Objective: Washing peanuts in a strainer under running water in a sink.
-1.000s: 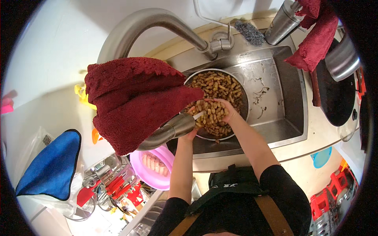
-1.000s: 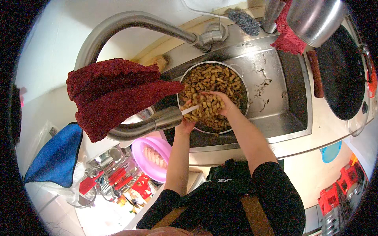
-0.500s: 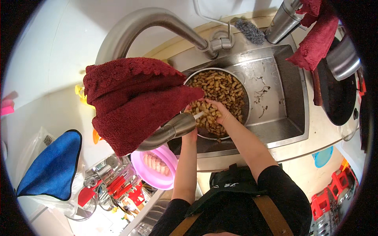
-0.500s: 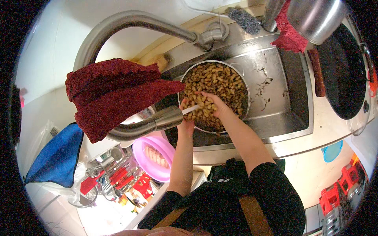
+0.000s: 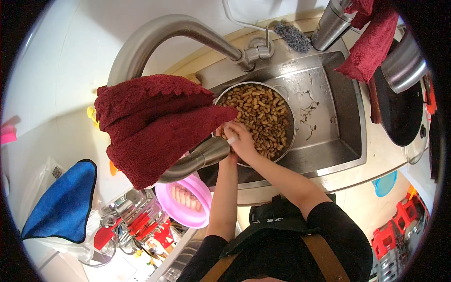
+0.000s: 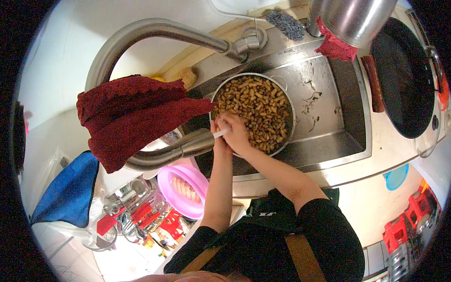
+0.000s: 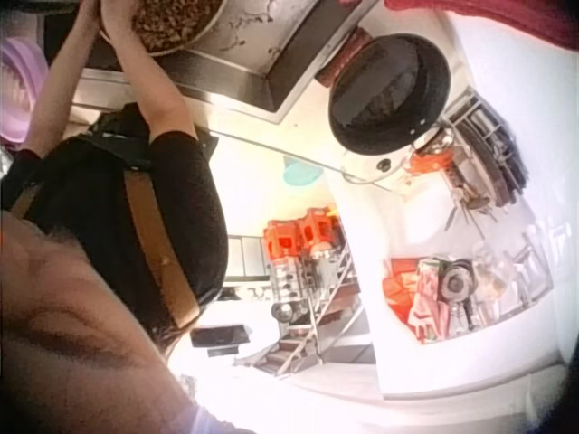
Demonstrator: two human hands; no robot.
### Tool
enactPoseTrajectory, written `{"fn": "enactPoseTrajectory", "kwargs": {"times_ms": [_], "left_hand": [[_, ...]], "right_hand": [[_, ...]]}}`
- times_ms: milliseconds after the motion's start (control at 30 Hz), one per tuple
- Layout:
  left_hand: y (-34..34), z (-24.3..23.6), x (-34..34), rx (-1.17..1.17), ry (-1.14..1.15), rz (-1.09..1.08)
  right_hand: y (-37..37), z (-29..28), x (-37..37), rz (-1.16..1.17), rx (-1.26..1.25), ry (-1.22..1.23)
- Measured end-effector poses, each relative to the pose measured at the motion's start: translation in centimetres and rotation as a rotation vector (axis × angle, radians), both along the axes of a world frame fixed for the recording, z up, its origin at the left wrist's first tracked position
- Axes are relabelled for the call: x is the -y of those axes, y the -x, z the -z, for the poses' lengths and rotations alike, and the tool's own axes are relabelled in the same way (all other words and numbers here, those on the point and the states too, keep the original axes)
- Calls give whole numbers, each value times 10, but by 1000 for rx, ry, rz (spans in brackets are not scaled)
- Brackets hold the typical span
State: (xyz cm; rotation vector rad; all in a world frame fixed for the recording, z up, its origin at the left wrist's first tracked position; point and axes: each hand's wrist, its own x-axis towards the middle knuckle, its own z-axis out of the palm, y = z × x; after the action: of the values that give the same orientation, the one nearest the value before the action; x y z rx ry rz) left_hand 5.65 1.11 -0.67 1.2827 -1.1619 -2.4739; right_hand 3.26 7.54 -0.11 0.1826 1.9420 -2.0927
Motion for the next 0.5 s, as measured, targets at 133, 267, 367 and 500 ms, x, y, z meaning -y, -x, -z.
{"fn": "enactPoseTrajectory", "kwargs": {"times_ms": [133,267,367,500], "left_hand": [[-8,3,2,-224,-150,33],[-2,-6,-27,-33,-199,-172],[-17,10,-1,-142,-61,-10],[-1,-7,-27,-1,-127,-152]], "right_hand": [[-9,-22,-2,-82,-154,-164],[9,4,-9,-141,34,-283],[-7,-15,-5,-240,-69,-269],[5,6,-8,-287,-56,-385]]}}
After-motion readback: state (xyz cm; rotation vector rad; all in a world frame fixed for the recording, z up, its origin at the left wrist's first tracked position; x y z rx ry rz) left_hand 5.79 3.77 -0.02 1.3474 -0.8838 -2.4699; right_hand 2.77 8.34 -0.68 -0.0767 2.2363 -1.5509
